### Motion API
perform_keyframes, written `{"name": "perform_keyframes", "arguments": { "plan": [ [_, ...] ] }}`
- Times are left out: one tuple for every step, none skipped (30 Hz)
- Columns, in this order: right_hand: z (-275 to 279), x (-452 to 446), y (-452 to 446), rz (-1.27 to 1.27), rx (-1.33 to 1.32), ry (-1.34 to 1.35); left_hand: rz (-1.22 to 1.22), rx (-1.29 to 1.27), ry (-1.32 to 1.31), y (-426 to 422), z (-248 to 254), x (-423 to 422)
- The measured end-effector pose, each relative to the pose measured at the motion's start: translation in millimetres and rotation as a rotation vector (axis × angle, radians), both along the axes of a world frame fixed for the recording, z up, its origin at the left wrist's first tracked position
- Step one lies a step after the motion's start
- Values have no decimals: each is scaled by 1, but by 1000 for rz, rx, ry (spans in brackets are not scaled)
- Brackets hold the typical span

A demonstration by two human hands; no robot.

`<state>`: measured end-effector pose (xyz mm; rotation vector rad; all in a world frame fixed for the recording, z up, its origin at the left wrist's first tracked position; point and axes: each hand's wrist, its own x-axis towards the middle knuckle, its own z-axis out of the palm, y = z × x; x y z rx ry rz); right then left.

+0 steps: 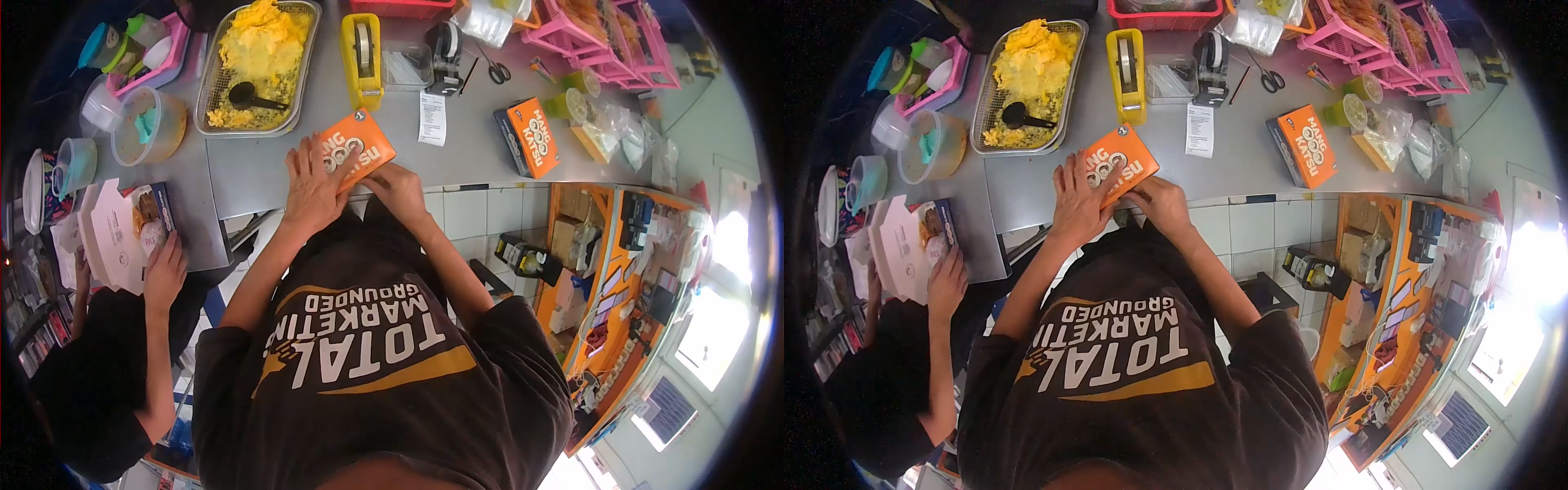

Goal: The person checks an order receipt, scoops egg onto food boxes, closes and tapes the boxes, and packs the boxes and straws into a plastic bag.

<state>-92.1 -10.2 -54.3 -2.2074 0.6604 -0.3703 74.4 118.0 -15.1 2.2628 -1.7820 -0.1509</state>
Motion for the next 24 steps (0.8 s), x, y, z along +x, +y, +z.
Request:
{"name": "perform_keyframes", "arguments": {
  "plan": [
    [4,-1,-3,7,-4,0,1,-6,12,0,-1,0],
    [7,-2,-4,135,-257,-48,2,-10,23,1,-1,0],
    [10,-2,-4,261,-507,-97,8,-10,22,2,1,1],
    [12,0,-5,265,-506,-99,4,-6,19,2,4,1],
    [13,4,-9,349,-577,-98,1,-4,16,3,5,0],
    [16,9,-15,436,-651,-96,5,-10,16,5,6,1],
    [25,20,-21,441,-658,-98,6,-72,74,8,5,3],
    [33,35,-27,472,-668,-58,6,-134,132,12,5,5],
    [41,48,-30,497,-672,-14,3,-137,133,21,2,3],
    [45,62,-31,488,-675,-9,45,-260,244,34,-5,1],
    [47,77,-32,496,-831,40,86,-381,357,47,-12,-2],
    [48,85,-31,504,-984,92,193,-408,359,63,-17,-7],
    [49,89,-29,496,-982,100,302,-432,361,80,-24,-12],
    [50,91,-28,559,-898,195,422,-473,460,100,-40,-15],
    [50,92,-29,621,-813,288,545,-512,558,119,-57,-15],
    [54,84,-29,620,-816,294,677,-578,651,137,-74,-12],
    [61,66,-27,509,-687,275,813,-642,744,153,-84,-6],
    [69,48,-28,402,-561,255,965,-783,950,165,-86,1],
    [80,27,-37,295,-484,173,1137,-919,1030,178,-94,12],
    [94,3,-50,188,-402,93,1173,-998,1045,201,-110,31],
    [112,-15,-62,59,-402,145,1208,-1076,1057,222,-124,45],
    [127,-35,-78,-72,-403,195,1218,-1075,1061,232,-127,54],
    [134,-59,-101,-164,-456,303,1250,-1061,1219,239,-125,63],
    [141,-84,-127,-258,-509,408,1275,-1045,1376,242,-118,69]
  ]
}}
